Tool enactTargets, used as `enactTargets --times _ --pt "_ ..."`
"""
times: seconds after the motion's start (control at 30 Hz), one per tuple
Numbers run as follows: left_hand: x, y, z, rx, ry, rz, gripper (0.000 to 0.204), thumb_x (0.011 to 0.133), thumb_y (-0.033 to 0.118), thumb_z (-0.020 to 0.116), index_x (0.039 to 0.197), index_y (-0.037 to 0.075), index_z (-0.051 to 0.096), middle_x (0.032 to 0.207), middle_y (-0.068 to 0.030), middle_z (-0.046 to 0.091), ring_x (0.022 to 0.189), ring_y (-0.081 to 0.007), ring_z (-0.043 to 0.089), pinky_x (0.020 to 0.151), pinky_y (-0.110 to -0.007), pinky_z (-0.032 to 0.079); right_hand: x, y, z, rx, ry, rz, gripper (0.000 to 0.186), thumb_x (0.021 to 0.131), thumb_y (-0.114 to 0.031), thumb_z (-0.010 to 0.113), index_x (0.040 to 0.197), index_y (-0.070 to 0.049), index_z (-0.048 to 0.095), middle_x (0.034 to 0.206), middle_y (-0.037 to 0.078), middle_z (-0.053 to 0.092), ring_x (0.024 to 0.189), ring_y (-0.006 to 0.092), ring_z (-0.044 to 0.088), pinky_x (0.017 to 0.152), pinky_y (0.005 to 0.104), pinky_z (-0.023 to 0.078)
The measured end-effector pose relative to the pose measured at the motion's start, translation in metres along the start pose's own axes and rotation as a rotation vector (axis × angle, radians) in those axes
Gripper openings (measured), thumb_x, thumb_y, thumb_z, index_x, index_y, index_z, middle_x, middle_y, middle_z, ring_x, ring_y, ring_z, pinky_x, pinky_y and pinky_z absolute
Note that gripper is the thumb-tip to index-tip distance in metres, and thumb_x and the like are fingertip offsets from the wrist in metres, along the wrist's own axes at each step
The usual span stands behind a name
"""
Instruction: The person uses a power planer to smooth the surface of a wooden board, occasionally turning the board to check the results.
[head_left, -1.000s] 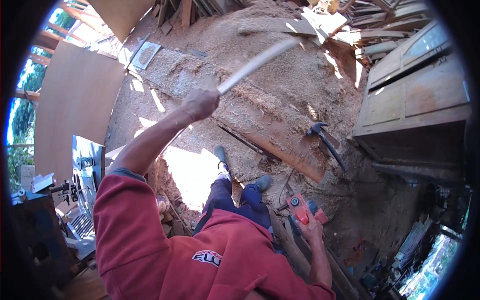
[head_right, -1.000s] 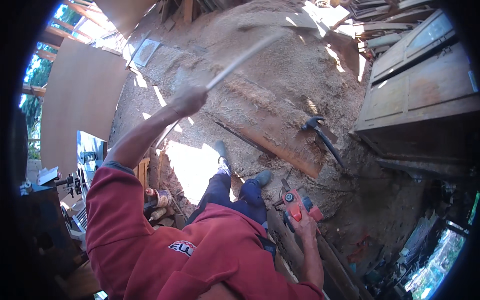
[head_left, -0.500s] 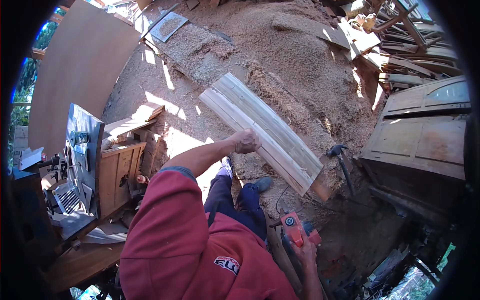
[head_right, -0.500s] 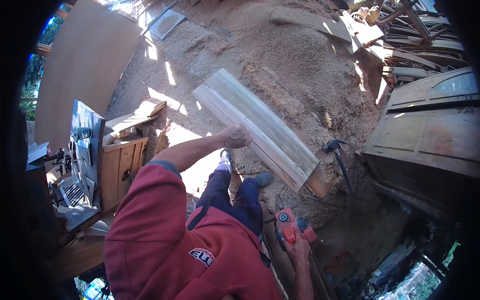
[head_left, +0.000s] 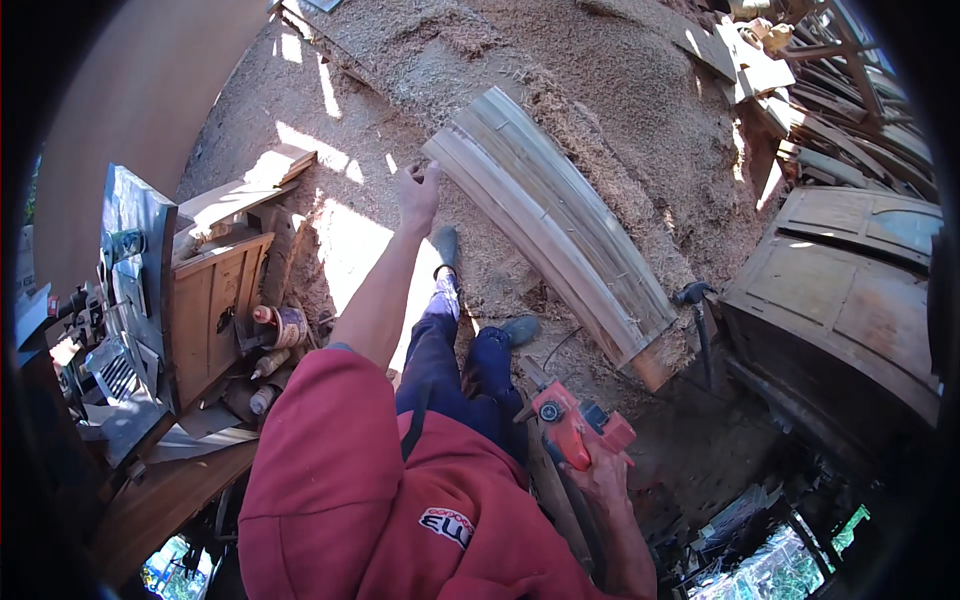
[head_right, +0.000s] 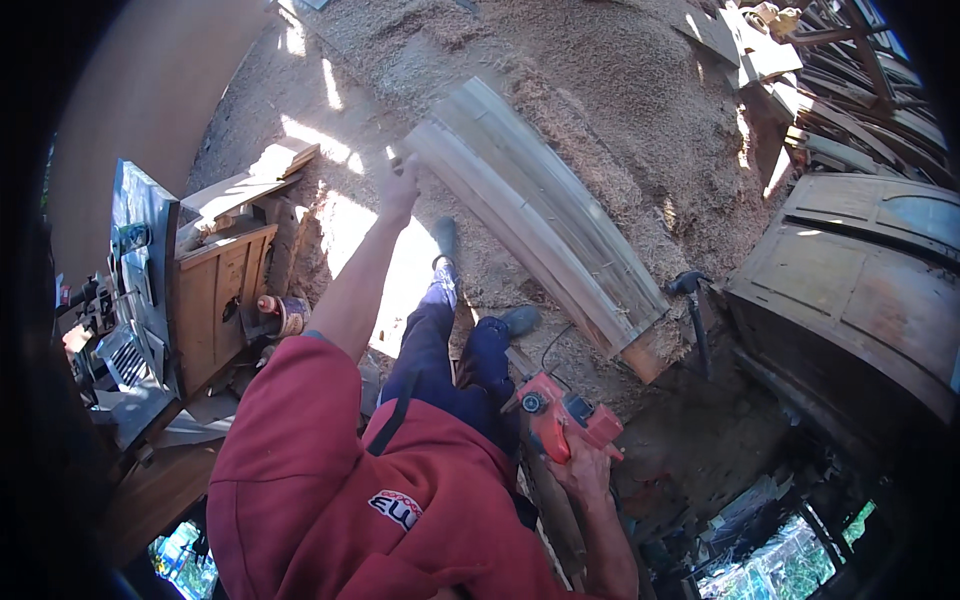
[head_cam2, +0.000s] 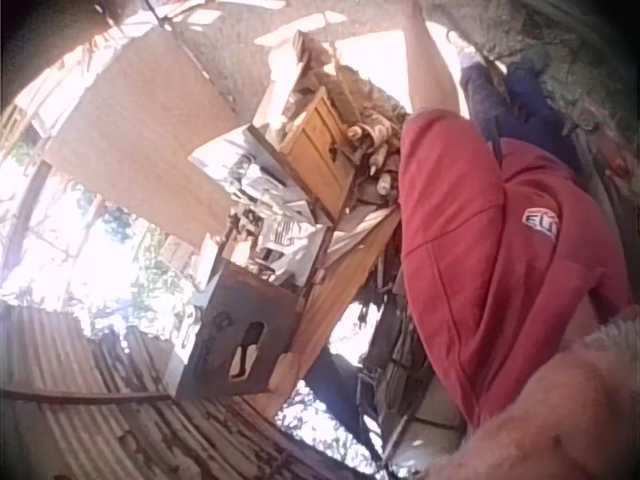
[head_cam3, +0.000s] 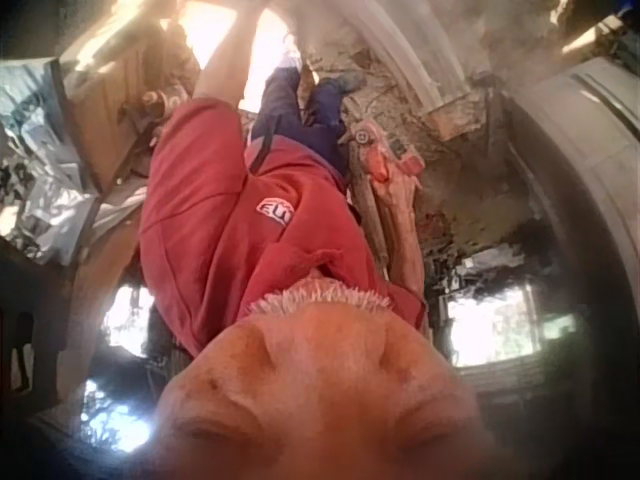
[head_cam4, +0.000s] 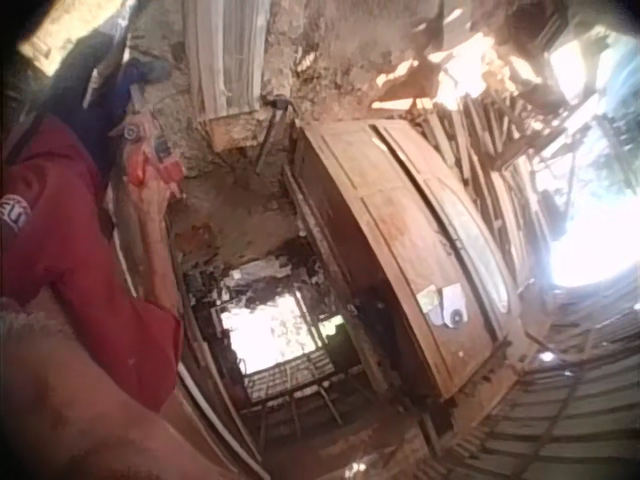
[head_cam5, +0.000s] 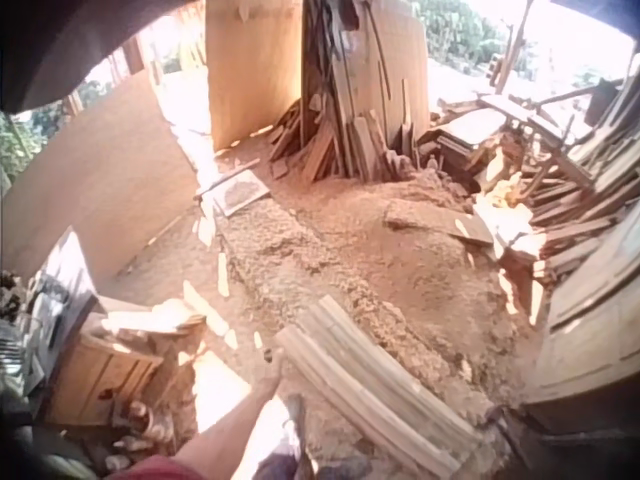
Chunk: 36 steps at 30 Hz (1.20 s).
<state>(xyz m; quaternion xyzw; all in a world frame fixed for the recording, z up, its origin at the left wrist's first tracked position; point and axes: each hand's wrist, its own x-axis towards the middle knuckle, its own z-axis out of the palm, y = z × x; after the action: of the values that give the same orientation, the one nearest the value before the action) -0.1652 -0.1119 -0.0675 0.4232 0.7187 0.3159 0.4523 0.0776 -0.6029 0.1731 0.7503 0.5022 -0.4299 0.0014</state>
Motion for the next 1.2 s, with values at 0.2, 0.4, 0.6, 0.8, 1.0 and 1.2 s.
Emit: enactTargets --times 0.2,0.4,0.6,0.8,1.0,1.2 --pt "0.004 0.018 0.026 -0.502 -0.377 -0.189 0.026 0.107 0.019 0.055 0.122 -0.002 0.059 0.11 -0.0151 0.07 0.097 -0.025 0.072 0.085 -0.042 0.061 0.041 -0.033 -0.021 0.058 0.039 -0.015 0.044 0.074 -0.033 0.087 0.106 -0.009 0.067 0.088 0.014 0.073 0.082 0.0382 0.073 0.074 0.0494 0.057" --pt "-0.029 -0.017 0.003 -0.499 -0.44 -0.347 0.035 0.106 0.029 0.06 0.119 -0.003 0.064 0.098 -0.0147 0.074 0.081 -0.0275 0.073 0.083 -0.044 0.063 0.074 -0.055 -0.025 0.142 0.266 -0.202 0.028 0.076 -0.024 0.081 0.095 -0.009 0.067 0.079 0.012 0.07 0.071 0.0355 0.071 0.067 0.0458 0.057" --pt "0.008 0.076 -0.004 0.599 -0.068 0.636 0.068 0.096 0.046 0.07 0.148 0.006 0.052 0.143 -0.0195 0.056 0.135 -0.036 0.049 0.113 -0.05 0.04 0.111 -0.074 -0.025 0.184 0.311 -0.288 0.032 0.075 -0.022 0.082 0.099 -0.008 0.066 0.08 0.013 0.071 0.071 0.036 0.072 0.064 0.0466 0.057" --pt "0.054 0.139 0.091 1.442 -0.822 1.256 0.087 0.09 0.043 0.074 0.161 0.014 0.034 0.17 -0.0118 0.029 0.159 -0.0346 0.021 0.128 -0.045 0.027 0.181 -0.114 -0.016 0.193 0.498 -0.442 0.061 0.076 -0.028 0.084 0.13 -0.007 0.064 0.083 0.013 0.072 0.07 0.0345 0.072 0.063 0.0465 0.058" --pt "0.047 0.128 0.106 1.507 -0.884 1.207 0.107 0.083 0.059 0.077 0.166 0.015 0.025 0.172 -0.016 0.023 0.159 -0.0373 0.019 0.129 -0.051 0.021 0.233 -0.122 -0.011 0.132 0.574 -0.461 0.067 0.075 -0.032 0.085 0.134 -0.009 0.065 0.077 0.009 0.068 0.065 0.0289 0.07 0.059 0.0432 0.055" --pt "0.016 0.16 0.097 1.583 -0.916 1.213 0.102 0.087 0.049 0.077 0.166 0.013 0.024 0.17 -0.0201 0.025 0.157 -0.0397 0.023 0.129 -0.047 0.023 0.25 -0.127 -0.012 0.063 0.556 -0.436 0.067 0.072 -0.03 0.085 0.135 -0.014 0.066 0.073 0.005 0.064 0.064 0.0245 0.068 0.058 0.0413 0.051"
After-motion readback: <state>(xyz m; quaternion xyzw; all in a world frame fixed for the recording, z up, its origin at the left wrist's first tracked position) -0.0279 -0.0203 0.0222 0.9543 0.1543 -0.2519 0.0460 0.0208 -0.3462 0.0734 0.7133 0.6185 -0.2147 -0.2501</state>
